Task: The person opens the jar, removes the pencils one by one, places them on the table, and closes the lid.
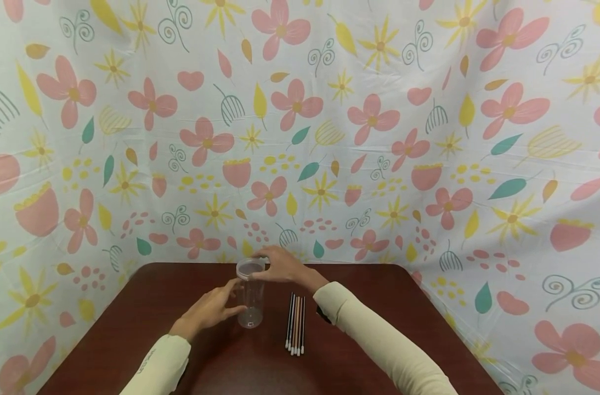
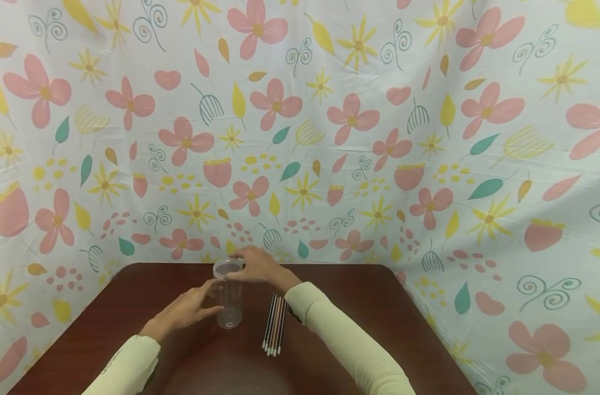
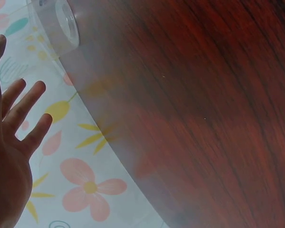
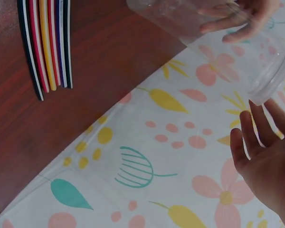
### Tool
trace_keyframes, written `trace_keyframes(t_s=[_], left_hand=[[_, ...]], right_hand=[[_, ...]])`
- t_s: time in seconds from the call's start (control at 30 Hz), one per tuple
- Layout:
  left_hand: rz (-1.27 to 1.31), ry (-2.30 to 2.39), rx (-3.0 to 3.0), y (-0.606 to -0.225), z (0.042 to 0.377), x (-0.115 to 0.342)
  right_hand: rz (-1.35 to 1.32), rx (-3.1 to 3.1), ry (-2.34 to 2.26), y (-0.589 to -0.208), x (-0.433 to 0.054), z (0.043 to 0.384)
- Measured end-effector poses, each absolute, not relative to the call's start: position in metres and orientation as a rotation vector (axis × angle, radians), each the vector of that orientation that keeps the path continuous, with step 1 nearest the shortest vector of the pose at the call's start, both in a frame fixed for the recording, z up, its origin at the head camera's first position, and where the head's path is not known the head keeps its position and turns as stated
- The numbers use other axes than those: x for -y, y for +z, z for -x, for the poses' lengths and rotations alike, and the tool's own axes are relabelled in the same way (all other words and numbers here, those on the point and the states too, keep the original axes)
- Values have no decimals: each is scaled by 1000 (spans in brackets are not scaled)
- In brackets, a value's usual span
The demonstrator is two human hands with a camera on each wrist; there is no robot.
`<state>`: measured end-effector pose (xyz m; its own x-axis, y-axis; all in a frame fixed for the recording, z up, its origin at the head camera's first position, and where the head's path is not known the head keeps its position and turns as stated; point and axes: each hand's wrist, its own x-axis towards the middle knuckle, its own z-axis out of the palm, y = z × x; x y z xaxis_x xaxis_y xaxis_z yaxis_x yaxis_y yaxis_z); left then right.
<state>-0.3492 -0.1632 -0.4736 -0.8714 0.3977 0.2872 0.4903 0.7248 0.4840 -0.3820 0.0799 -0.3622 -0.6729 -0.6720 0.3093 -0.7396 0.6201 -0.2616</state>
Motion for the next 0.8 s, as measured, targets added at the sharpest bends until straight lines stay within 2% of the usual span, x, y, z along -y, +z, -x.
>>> trace_keyframes(t_s=[0.2, 0.47, 0.8], left_hand=[[727, -818, 2759, -475, 349, 163], [700, -835, 2767, -474, 349, 161], [707, -840, 2758, -475, 349, 159]], right_hand=[[-1048, 2667, 578, -370, -75, 382], [-1063, 2712, 656, -366, -76, 382], [-760, 2728, 895, -380, -70, 372]])
